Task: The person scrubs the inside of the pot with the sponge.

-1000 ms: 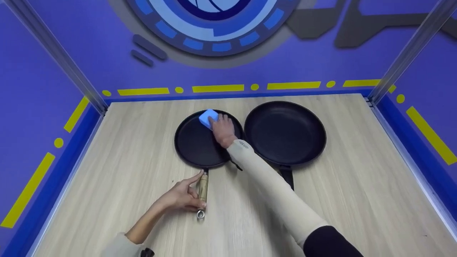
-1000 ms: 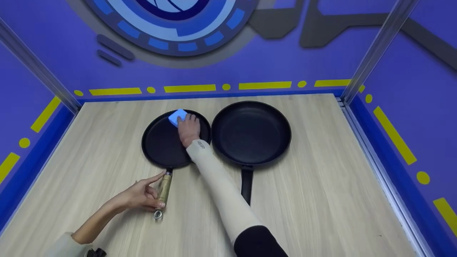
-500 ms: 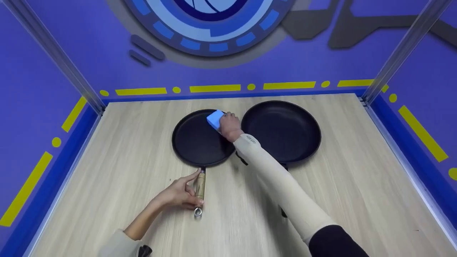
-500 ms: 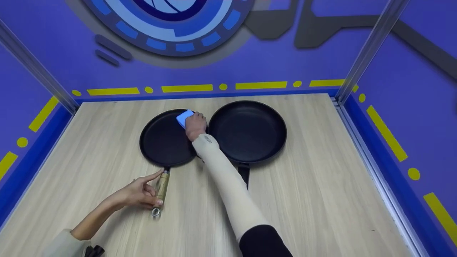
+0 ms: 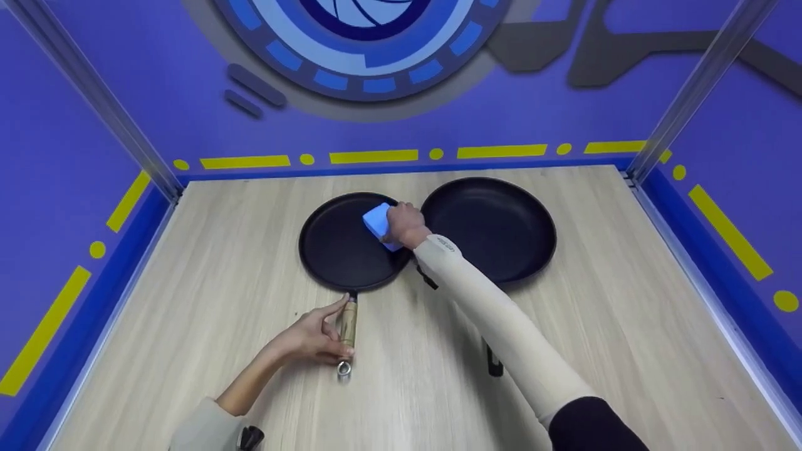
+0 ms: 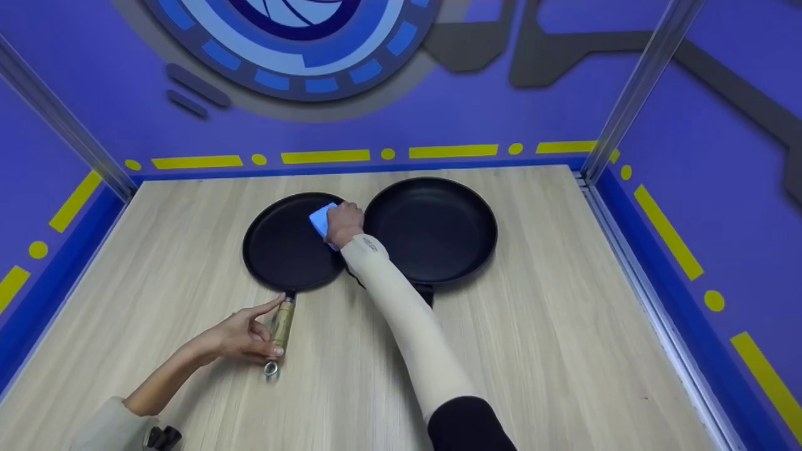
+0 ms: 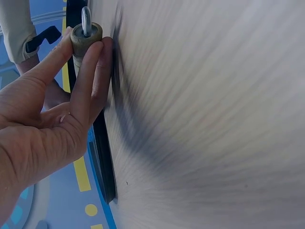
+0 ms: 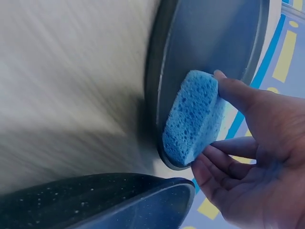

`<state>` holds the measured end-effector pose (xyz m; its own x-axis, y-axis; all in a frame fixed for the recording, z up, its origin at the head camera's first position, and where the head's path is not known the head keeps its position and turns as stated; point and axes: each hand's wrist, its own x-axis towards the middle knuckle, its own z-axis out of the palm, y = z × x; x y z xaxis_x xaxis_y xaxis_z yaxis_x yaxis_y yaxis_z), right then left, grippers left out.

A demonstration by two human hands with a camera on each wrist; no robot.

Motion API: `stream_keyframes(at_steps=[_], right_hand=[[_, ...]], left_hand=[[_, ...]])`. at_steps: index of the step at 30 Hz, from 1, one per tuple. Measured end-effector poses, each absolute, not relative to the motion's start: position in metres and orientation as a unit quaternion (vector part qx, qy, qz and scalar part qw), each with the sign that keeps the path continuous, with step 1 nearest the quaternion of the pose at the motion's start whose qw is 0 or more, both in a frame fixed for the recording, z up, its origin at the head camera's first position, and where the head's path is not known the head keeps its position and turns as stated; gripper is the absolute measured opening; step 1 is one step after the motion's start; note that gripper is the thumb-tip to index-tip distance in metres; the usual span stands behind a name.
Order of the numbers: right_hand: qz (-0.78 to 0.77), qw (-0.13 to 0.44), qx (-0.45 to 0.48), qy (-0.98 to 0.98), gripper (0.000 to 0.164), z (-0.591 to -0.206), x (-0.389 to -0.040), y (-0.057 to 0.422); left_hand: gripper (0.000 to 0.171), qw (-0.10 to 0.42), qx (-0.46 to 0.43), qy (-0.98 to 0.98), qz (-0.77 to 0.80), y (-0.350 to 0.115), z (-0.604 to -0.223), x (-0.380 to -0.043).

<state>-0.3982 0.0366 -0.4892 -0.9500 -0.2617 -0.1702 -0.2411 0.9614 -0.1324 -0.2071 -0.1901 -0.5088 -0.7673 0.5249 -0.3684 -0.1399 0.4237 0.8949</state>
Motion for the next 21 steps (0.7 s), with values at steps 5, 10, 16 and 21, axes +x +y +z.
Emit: stream_keyframes(at_steps=[5, 10, 16, 21], right_hand=[[-0.065, 0.092, -0.149, 0.982, 0.057, -0.49, -0.386, 0.041], [-0.071, 0.085, -0.182, 0.977, 0.054, -0.491, -0.374, 0.038], [-0.054, 0.07, -0.202, 0.975, 0.057, -0.494, -0.358, 0.031], [-0.045, 0.065, -0.213, 0.974, 0.065, -0.498, -0.346, 0.025]], left_hand=[[0.11, 0.323, 0.116, 0.78, 0.523, -0.189, -0.511, -0.209], [0.11, 0.324, 0.109, 0.781, 0.523, -0.19, -0.511, -0.209], [0.111, 0.325, 0.115, 0.776, 0.527, -0.191, -0.51, -0.208], [0.111, 0.327, 0.119, 0.776, 0.527, -0.191, -0.509, -0.207]])
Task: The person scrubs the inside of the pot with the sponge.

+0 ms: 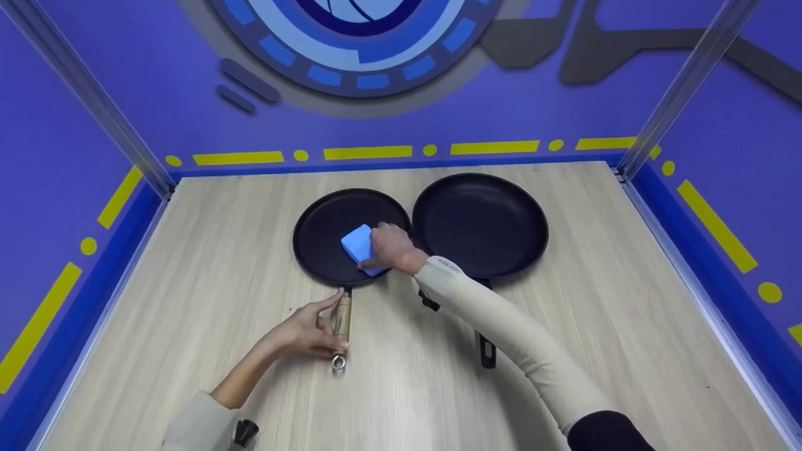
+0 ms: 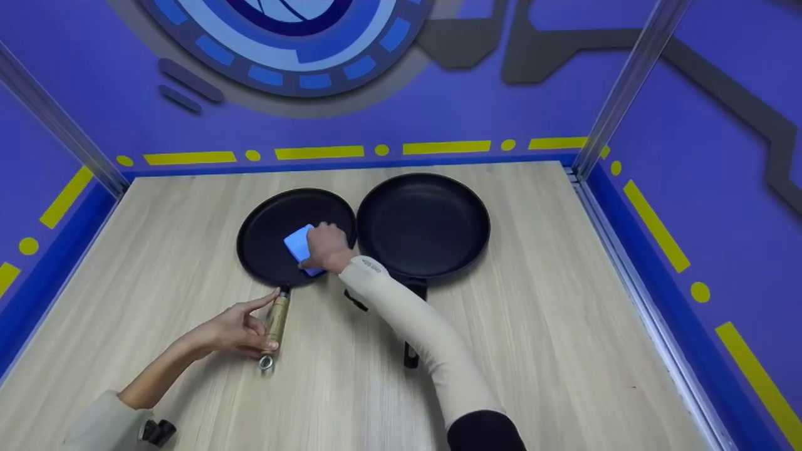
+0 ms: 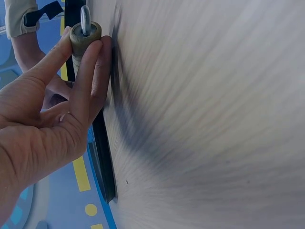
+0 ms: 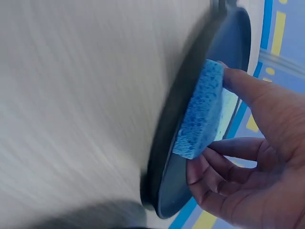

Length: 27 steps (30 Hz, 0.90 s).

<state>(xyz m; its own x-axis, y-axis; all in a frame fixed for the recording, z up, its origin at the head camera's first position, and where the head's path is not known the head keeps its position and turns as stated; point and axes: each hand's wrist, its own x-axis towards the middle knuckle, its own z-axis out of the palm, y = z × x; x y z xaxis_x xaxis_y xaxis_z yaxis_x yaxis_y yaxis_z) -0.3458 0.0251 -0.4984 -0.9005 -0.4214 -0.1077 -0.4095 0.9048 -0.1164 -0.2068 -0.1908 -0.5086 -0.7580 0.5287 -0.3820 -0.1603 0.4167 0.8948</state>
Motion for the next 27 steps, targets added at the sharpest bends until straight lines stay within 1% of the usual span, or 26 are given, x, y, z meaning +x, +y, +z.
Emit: stream_keyframes(at_steps=[4, 10, 18, 23, 27], right_hand=[[-0.044, 0.052, -0.219, 0.973, 0.066, -0.501, -0.34, 0.023], [-0.036, 0.047, -0.252, 0.966, 0.06, -0.505, -0.338, 0.021], [0.01, 0.016, -0.326, 0.945, 0.072, -0.512, -0.338, 0.008], [-0.002, 0.006, -0.359, 0.933, 0.072, -0.516, -0.337, -0.003], [-0.028, 0.022, -0.369, 0.929, 0.07, -0.515, -0.338, -0.01]], left_hand=[[0.11, 0.322, 0.12, 0.783, 0.518, -0.19, -0.508, -0.207], [0.11, 0.319, 0.132, 0.785, 0.515, -0.19, -0.508, -0.207], [0.109, 0.324, 0.127, 0.774, 0.529, -0.191, -0.507, -0.208], [0.11, 0.33, 0.122, 0.759, 0.548, -0.192, -0.509, -0.207], [0.108, 0.329, 0.123, 0.756, 0.552, -0.192, -0.51, -0.206]])
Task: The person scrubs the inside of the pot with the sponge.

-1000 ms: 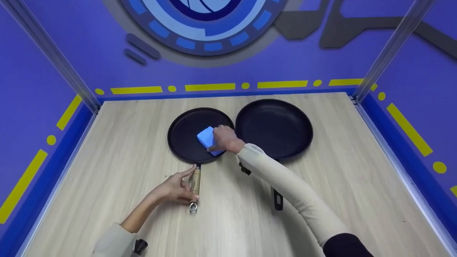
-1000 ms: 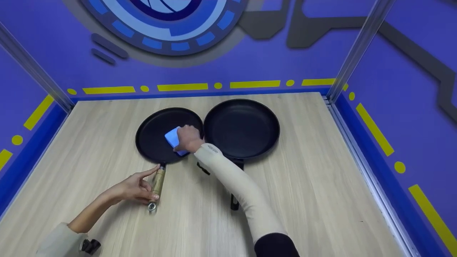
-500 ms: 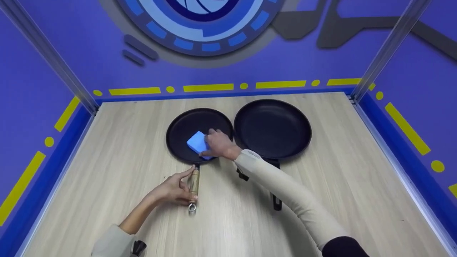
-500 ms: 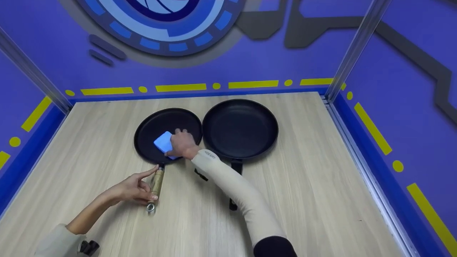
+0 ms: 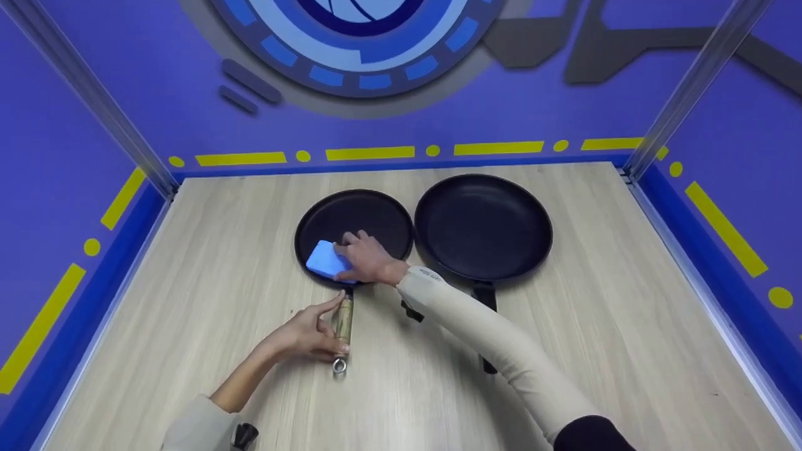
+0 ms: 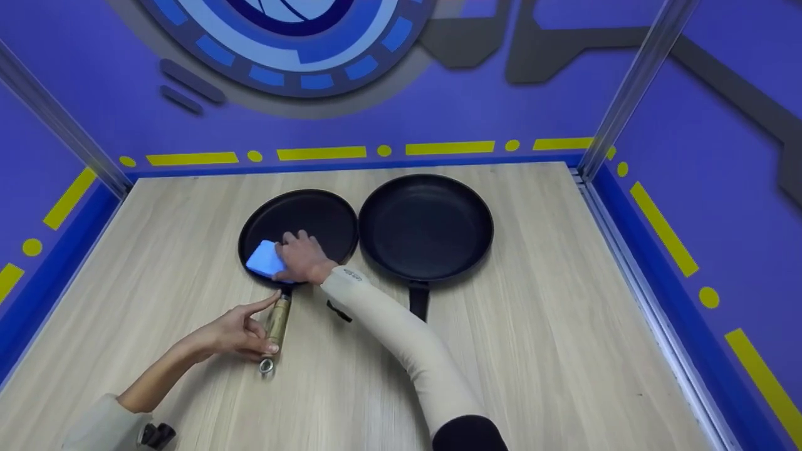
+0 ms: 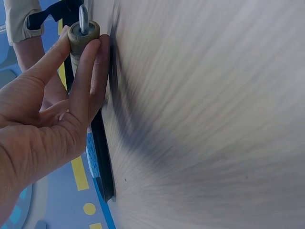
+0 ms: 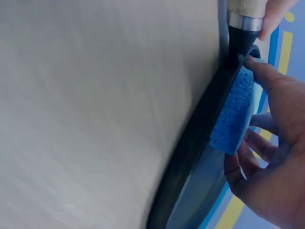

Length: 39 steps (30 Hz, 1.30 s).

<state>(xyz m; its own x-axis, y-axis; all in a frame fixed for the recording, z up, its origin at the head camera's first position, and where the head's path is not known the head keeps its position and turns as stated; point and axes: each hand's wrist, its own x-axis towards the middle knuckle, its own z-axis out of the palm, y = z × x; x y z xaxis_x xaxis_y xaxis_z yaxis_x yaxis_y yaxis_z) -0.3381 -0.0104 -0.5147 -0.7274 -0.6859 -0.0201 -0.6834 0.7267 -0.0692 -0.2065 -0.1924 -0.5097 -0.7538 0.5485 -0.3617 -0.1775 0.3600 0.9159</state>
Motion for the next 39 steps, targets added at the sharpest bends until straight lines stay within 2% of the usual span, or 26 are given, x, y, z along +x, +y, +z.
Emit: stream_keyframes(at_steps=[5, 12, 17, 25, 39], right_hand=[[-0.068, 0.057, -0.369, 0.925, 0.062, -0.511, -0.344, -0.016], [-0.041, 0.033, -0.353, 0.934, 0.052, -0.514, -0.352, -0.031], [-0.036, 0.036, -0.33, 0.943, 0.048, -0.517, -0.361, -0.04], [-0.023, 0.047, -0.304, 0.951, 0.051, -0.527, -0.376, -0.047], [-0.025, 0.036, -0.304, 0.952, 0.051, -0.521, -0.401, -0.048]], left_hand=[[0.108, 0.332, 0.122, 0.755, 0.552, -0.193, -0.509, -0.209], [0.108, 0.333, 0.12, 0.757, 0.549, -0.193, -0.509, -0.211], [0.107, 0.33, 0.133, 0.755, 0.551, -0.192, -0.514, -0.21], [0.107, 0.333, 0.127, 0.751, 0.555, -0.189, -0.52, -0.206], [0.107, 0.324, 0.123, 0.768, 0.539, -0.188, -0.512, -0.216]])
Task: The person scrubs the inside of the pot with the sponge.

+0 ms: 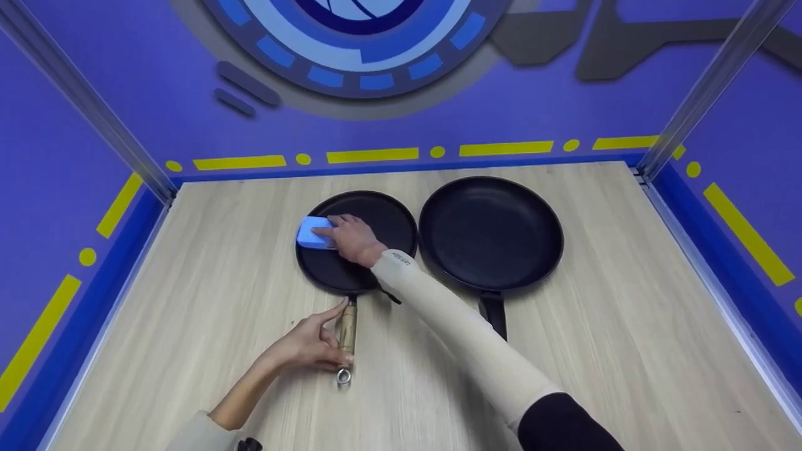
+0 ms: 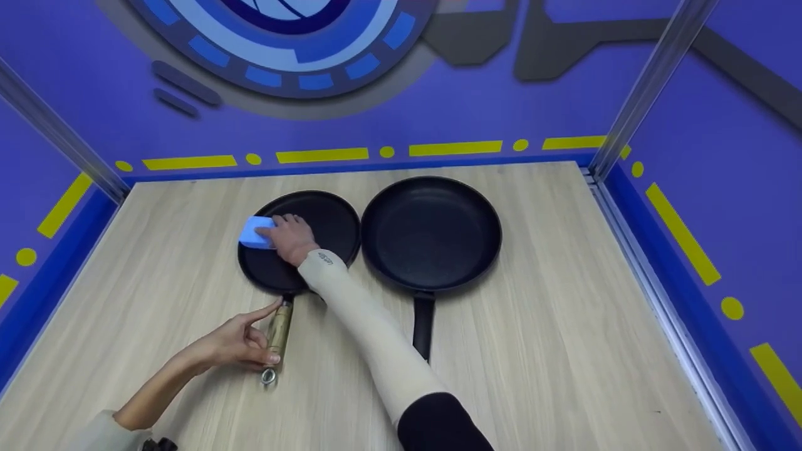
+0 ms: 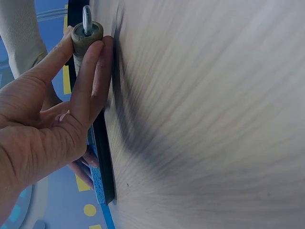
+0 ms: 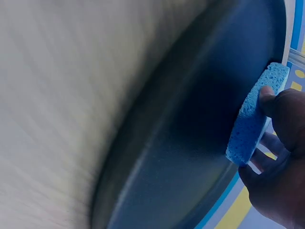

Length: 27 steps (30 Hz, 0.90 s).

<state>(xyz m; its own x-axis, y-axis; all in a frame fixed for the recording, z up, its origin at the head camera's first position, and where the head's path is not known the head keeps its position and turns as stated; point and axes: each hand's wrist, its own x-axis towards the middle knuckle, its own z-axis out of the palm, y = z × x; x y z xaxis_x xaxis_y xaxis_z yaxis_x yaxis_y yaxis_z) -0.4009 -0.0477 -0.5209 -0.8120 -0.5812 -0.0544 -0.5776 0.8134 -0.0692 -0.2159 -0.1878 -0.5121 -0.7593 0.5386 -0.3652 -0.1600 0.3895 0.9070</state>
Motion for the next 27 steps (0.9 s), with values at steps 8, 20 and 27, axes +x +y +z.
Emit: stream_keyframes(at_steps=[8, 20, 27], right_hand=[[-0.023, 0.019, -0.245, 0.969, 0.05, -0.523, -0.408, -0.033], [-0.021, 0.047, -0.208, 0.977, 0.052, -0.522, -0.42, 0.014], [0.009, 0.087, -0.265, 0.96, 0.058, -0.509, -0.416, 0.026]], left_hand=[[0.109, 0.322, 0.122, 0.769, 0.538, -0.188, -0.512, -0.213], [0.109, 0.326, 0.121, 0.772, 0.532, -0.188, -0.513, -0.212], [0.109, 0.326, 0.123, 0.777, 0.525, -0.19, -0.512, -0.214]])
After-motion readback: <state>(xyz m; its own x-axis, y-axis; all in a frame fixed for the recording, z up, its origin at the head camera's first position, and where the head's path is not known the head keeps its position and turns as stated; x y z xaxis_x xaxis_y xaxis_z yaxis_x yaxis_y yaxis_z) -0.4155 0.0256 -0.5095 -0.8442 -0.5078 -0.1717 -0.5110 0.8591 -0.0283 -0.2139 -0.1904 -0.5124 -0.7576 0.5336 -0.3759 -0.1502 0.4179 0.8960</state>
